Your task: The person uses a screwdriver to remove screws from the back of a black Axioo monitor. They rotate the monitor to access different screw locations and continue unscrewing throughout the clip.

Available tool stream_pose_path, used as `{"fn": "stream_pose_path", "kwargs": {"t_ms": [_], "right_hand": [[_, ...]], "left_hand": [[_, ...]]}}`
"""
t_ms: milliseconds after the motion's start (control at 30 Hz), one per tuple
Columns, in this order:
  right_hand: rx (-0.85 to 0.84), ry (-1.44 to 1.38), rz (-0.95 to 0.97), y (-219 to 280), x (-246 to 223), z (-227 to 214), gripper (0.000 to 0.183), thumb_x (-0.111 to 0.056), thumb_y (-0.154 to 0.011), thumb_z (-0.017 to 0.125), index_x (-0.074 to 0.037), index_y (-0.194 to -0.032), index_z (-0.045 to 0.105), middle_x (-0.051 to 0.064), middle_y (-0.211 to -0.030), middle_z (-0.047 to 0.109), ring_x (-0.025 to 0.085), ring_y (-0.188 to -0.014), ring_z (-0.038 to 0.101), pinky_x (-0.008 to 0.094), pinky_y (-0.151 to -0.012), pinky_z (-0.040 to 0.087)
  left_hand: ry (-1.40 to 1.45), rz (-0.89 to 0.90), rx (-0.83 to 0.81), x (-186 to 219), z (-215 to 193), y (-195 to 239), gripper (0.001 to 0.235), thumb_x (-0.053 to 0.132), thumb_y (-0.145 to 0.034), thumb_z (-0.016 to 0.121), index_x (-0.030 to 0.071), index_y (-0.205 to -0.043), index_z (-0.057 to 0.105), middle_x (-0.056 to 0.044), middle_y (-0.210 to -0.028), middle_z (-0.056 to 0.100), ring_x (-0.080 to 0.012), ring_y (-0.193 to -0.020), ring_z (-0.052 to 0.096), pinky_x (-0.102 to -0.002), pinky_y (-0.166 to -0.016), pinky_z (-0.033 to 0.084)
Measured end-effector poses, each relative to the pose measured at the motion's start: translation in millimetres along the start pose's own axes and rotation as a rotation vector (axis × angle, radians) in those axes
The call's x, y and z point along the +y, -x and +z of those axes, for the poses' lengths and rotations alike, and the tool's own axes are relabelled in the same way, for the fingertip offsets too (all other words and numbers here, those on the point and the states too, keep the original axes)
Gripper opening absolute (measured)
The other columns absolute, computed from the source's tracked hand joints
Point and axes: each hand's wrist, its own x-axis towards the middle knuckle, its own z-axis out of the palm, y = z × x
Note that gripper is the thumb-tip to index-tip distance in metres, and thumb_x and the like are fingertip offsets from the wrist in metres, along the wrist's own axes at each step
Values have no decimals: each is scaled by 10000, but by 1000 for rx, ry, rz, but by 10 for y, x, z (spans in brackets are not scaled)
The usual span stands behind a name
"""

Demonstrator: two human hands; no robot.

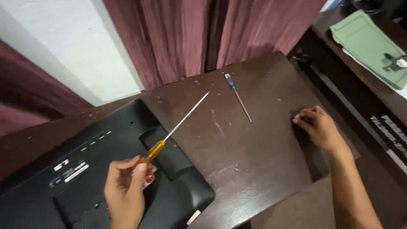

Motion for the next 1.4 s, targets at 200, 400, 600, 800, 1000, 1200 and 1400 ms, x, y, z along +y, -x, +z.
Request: {"fn": "stream_pose_path", "kwargs": {"t_ms": [200,400,600,800,1000,1200,1400], "right_hand": [[-62,145,-149,4,-103,-61,222,-223,-1065,554,-68,-1030,708,91,-1011,736,317,-1007,532,442,-945,424],[17,-8,204,-15,-475,-219,288,-206,-1078,598,45,-1210,652,221,-1211,724,411,-1090,695,483,-909,504],[114,-240,78,154,-879,-268,137,-179,-1096,644,-42,-1091,638,87,-1072,693,191,-937,630,340,-824,468],[81,-600,72,525,-1964,-24,289,-136,-1020,639,-64,-1299,660,15,-1056,673,114,-998,627,249,-961,467],[-91,-757,-81,769,-2658,529,139,-161,-982,668,-73,-1022,767,16,-959,748,98,-818,647,239,-767,530],[-253,-1229,4,987,-3413,847,245,-69,-898,749,-21,-1139,764,73,-856,721,125,-729,605,256,-694,492],[-417,-1667,46,1092,-3693,1010,96,-109,-951,716,-20,-947,681,129,-844,659,150,-708,546,266,-665,403]], "left_hand": [[54,-40,-30,135,14,-4,109,79,-974,628,29,-1062,588,-196,-941,733,-259,-798,739,-338,-639,594],[-32,-90,-33,286,16,-4,187,168,-954,649,38,-1082,608,-163,-974,744,-246,-839,758,-358,-767,632],[-9,26,-49,153,-20,-21,139,122,-990,625,38,-1088,572,-178,-916,727,-248,-805,751,-335,-786,631],[35,46,-67,237,-9,-25,130,140,-1006,604,57,-1097,564,-172,-881,712,-231,-812,728,-344,-778,613],[99,57,-72,279,-5,-49,144,173,-1008,596,61,-1084,548,-193,-902,734,-260,-840,748,-358,-818,629],[106,-63,-80,241,55,-6,122,168,-981,642,103,-1031,551,-152,-922,795,-190,-823,760,-233,-599,497],[67,-81,-73,257,39,5,117,131,-968,650,105,-1014,546,-139,-906,803,-182,-823,764,-258,-641,506]]}}
